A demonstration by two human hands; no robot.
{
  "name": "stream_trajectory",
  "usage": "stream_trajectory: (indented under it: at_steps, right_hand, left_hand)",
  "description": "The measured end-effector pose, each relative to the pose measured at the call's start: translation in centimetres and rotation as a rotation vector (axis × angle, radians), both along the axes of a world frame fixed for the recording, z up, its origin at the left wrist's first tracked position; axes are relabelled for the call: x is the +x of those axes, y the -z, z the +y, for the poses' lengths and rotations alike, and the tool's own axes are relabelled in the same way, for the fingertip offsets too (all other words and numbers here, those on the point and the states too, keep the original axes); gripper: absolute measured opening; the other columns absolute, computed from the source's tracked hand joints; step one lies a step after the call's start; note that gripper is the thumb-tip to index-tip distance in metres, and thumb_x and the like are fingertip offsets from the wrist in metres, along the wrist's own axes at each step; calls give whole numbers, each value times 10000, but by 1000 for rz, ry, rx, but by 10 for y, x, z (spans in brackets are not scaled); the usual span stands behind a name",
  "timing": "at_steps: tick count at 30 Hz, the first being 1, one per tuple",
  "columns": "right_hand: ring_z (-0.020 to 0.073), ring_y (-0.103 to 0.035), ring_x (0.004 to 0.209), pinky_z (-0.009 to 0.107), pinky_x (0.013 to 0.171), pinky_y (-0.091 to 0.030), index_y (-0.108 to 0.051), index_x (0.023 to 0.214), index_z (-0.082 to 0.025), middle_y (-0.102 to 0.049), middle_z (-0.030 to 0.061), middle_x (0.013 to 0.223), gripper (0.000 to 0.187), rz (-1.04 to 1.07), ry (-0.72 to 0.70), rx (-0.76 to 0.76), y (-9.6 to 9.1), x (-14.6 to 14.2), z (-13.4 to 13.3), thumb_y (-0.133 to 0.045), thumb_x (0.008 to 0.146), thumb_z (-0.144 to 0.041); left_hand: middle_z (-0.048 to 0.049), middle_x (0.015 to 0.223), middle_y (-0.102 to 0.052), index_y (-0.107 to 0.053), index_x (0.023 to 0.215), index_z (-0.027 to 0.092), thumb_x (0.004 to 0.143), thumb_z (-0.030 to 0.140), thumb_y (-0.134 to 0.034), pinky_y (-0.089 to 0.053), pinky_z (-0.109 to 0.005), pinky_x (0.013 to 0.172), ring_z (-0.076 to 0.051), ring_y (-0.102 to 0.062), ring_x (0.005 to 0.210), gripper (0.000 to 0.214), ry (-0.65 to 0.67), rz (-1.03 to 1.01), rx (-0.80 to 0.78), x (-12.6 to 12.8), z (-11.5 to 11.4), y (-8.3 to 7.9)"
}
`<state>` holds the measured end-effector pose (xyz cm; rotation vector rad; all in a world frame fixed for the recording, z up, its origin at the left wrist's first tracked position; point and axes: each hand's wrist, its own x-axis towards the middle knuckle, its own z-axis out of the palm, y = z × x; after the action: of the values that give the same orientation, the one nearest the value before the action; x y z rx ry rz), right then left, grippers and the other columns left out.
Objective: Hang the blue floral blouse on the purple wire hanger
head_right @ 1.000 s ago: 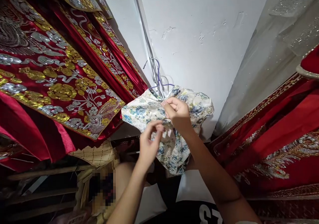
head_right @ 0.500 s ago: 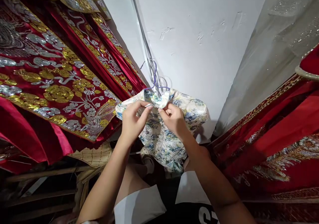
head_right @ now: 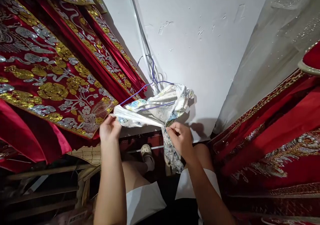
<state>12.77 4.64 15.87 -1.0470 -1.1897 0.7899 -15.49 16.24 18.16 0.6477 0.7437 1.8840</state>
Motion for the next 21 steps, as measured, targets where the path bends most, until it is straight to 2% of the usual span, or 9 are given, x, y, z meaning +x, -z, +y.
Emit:
stream_trajectory:
  at_steps: [4,7,9,11,14,17,19,21]
  right_hand:
    - [106,-327,503,260,481,-253,-536,632,-216,-380,-59,524,289,197,-2,-125,30,-11,-13,-656,820,-400]
    - [112,-323,485,266,471,-254,-506,610,-229,-361,-63,491,309,310,29,-220,45,-11,-19,-656,799,-423]
    - [112,-293,475,270,465,-239,-508,599,-231,-332,-67,472,287,288,32,-288,43,-5,-24,-643,777,-410]
    - [109,-269,473,274,466,-216,-534,607,-223,-324,-65,469,256,157,-33,-371,33,2,-30,-629,780,-386]
    - [107,-292,490,273,484,-215,-534,609,-212,-360,-52,497,274,-79,-247,-415,17,7,-38,-640,803,-373]
    - [118,-359,526,265,511,-269,-568,655,-207,-416,-41,543,275,-96,-416,-430,19,4,-40,-636,830,-408]
    - [132,-411,559,268,537,-315,-607,714,-206,-475,-27,586,299,-30,-401,-441,30,0,-38,-625,859,-467]
    - [155,-462,604,281,573,-364,-603,717,-213,-524,-5,633,379,34,-328,-410,41,-3,-34,-622,876,-557]
  left_hand:
    - [-33,724,-664,-557,738,181,959,152,-524,-568,-305,835,-152,-685,756,225,66,-156,-187,29,-30,61]
    - [-64,798,-695,-590,731,177,914,202,-604,-556,-316,856,-174,-704,802,185,136,-210,-273,58,-55,100]
    - [-51,804,-688,-618,754,172,870,226,-654,-545,-291,836,-163,-692,791,133,143,-210,-268,73,-70,119]
    - [-3,756,-645,-630,765,173,812,251,-716,-519,-234,758,-124,-646,713,124,117,-201,-239,86,-83,129]
    - [33,701,-570,-635,758,170,739,291,-792,-455,-191,640,-93,-557,622,200,98,-190,-217,101,-102,128]
    - [24,703,-523,-617,744,168,746,349,-807,-437,-211,641,-110,-518,643,263,175,-125,-153,112,-120,109]
    - [20,697,-490,-588,723,174,768,384,-793,-422,-229,652,-123,-487,653,296,286,-51,-80,119,-131,93]
    - [9,703,-490,-575,717,180,786,409,-774,-409,-251,664,-137,-469,663,311,421,32,-26,125,-141,80]
